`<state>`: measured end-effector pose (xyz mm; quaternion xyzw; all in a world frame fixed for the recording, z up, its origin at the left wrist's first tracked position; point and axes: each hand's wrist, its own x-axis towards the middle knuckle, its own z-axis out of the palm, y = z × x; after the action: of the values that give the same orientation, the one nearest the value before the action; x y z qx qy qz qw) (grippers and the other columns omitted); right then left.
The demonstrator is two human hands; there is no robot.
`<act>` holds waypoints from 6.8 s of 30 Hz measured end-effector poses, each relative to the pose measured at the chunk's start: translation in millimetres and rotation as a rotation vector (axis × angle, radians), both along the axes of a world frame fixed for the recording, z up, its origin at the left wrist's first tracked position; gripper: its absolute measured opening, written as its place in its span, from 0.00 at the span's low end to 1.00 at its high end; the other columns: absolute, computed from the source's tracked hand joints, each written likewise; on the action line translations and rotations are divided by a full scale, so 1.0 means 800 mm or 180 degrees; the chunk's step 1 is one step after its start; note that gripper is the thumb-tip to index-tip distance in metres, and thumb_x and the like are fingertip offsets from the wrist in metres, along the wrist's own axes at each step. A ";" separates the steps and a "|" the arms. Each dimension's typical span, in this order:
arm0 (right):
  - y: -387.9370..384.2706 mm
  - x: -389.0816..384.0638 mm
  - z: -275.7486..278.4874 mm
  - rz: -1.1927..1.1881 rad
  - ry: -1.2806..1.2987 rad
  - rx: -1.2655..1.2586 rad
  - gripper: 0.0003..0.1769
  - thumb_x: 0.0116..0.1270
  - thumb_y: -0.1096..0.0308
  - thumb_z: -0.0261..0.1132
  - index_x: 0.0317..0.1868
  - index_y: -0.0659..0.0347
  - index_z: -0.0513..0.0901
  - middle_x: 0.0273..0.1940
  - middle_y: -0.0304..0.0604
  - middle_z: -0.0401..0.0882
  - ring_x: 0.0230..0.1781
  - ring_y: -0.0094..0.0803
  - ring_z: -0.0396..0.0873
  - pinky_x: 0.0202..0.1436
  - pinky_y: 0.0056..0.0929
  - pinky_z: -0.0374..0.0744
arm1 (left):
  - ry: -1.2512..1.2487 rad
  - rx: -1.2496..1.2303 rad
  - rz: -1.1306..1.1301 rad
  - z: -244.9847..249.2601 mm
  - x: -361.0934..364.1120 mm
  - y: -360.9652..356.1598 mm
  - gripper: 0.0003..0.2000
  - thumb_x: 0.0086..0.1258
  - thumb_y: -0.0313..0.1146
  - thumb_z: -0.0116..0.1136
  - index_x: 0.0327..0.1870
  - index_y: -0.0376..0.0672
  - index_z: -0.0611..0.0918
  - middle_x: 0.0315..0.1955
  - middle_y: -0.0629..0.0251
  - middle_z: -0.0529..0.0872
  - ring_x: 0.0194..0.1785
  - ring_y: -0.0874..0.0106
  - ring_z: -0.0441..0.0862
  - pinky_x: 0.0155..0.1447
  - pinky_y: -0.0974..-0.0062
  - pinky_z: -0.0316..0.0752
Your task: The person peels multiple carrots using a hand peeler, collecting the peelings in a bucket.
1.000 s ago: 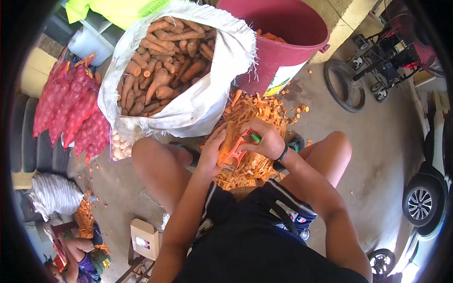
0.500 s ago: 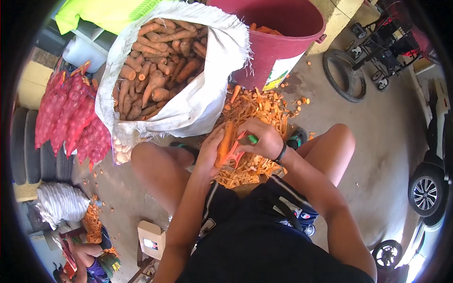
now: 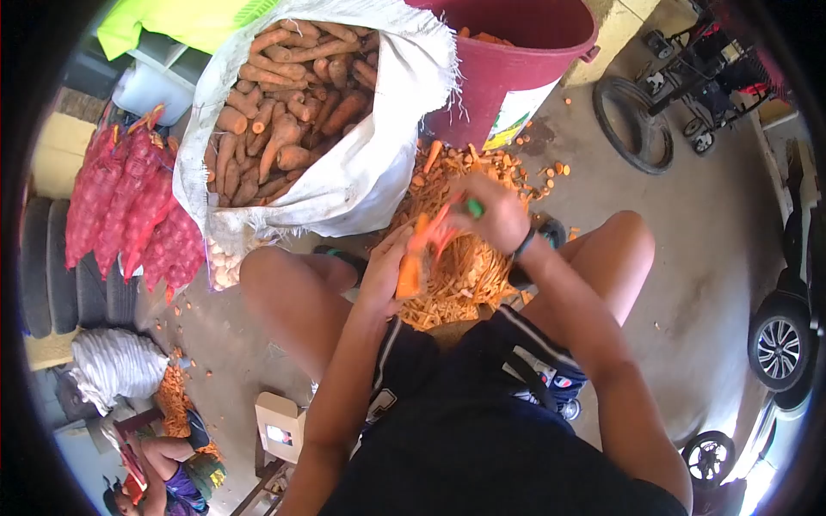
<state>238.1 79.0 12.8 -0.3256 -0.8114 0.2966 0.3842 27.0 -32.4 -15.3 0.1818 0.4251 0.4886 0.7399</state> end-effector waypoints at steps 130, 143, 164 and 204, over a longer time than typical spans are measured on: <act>-0.015 0.018 -0.002 -0.0143 -0.0349 0.0199 0.25 0.48 0.60 0.84 0.43 0.60 0.83 0.40 0.45 0.84 0.34 0.40 0.85 0.36 0.35 0.83 | -0.0004 -0.0394 0.0015 0.025 0.021 -0.006 0.16 0.83 0.40 0.50 0.60 0.39 0.77 0.37 0.66 0.82 0.36 0.74 0.80 0.40 0.72 0.80; -0.053 0.004 -0.014 -0.0121 -0.1379 -0.0711 0.14 0.63 0.63 0.69 0.47 0.59 0.80 0.43 0.52 0.82 0.43 0.53 0.84 0.45 0.49 0.83 | 0.1810 0.0395 -0.0060 0.001 0.022 -0.010 0.13 0.75 0.39 0.64 0.48 0.36 0.86 0.32 0.71 0.83 0.33 0.83 0.78 0.39 0.80 0.74; -0.017 0.031 -0.048 -0.0199 -0.1967 -0.1477 0.19 0.66 0.57 0.64 0.49 0.63 0.83 0.40 0.58 0.86 0.45 0.54 0.85 0.51 0.49 0.82 | 0.1231 0.0721 0.0177 0.021 -0.005 -0.003 0.16 0.73 0.32 0.65 0.57 0.36 0.79 0.43 0.63 0.84 0.42 0.75 0.84 0.45 0.78 0.80; 0.012 0.003 -0.083 0.0273 -0.3139 -0.1669 0.13 0.64 0.66 0.63 0.41 0.69 0.86 0.42 0.63 0.86 0.45 0.54 0.86 0.47 0.47 0.84 | 0.1665 0.0931 -0.0831 0.045 0.014 -0.002 0.12 0.66 0.32 0.72 0.44 0.36 0.83 0.24 0.74 0.78 0.24 0.84 0.73 0.28 0.83 0.67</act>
<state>240.1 88.7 -53.3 -0.4771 -0.8067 0.3164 -0.1470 38.3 -34.3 21.0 0.4585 0.4993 0.3822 0.6281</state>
